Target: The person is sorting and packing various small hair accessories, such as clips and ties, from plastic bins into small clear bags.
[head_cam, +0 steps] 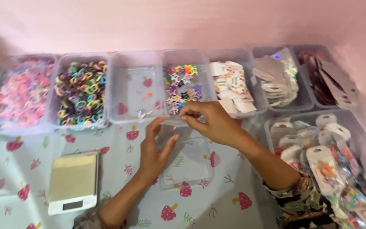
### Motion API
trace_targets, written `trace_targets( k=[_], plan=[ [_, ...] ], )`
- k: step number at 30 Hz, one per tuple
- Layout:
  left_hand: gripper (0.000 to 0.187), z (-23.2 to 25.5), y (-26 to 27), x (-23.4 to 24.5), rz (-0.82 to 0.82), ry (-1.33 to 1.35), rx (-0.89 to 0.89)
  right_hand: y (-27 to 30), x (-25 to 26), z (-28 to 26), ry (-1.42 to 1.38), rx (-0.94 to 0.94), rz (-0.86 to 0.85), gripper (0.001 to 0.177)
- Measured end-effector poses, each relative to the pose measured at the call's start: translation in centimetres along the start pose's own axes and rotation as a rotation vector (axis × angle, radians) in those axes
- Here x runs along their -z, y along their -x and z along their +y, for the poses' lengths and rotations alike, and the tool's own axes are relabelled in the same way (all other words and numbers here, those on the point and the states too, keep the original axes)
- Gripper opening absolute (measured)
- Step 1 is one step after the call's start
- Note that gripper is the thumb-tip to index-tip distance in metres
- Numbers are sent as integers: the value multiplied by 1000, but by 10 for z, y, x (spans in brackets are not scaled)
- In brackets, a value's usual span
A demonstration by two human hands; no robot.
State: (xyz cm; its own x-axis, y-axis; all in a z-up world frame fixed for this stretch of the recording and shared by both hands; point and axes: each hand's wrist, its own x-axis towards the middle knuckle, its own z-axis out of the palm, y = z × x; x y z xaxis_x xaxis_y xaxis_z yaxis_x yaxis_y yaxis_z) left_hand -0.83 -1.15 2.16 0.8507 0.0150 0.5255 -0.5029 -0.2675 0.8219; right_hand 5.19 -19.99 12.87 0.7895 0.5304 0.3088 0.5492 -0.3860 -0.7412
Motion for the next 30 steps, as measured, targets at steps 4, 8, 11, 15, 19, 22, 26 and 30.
trace_targets(
  k=[4, 8, 11, 15, 19, 22, 26, 30],
  plan=[
    [56, -8, 3, 0, 20, 40, 57, 1, -9, 21, -176, -43, -18, 10],
    [52, 5, -7, 6, -43, -14, 19, 5, -15, 42, -417, -130, -47, 23],
    [50, 14, -13, 12, -86, -34, 30, 5, -19, 49, -457, -142, -55, 27],
    [38, 17, -13, 12, -54, -62, -17, 5, -20, 47, -448, -101, -13, 20],
    [28, 19, -18, 15, -42, -95, -48, 5, -23, 42, -414, -78, 23, 19],
    [19, 21, -19, 17, -35, -99, -19, 4, -22, 29, -288, 5, 73, 13],
    [7, 24, -22, 21, -27, -81, 4, 5, -22, 17, 21, 192, 38, 18],
    [7, 31, -27, 25, -11, -68, 21, 6, -19, 1, 169, 275, -38, 12]
  ],
)
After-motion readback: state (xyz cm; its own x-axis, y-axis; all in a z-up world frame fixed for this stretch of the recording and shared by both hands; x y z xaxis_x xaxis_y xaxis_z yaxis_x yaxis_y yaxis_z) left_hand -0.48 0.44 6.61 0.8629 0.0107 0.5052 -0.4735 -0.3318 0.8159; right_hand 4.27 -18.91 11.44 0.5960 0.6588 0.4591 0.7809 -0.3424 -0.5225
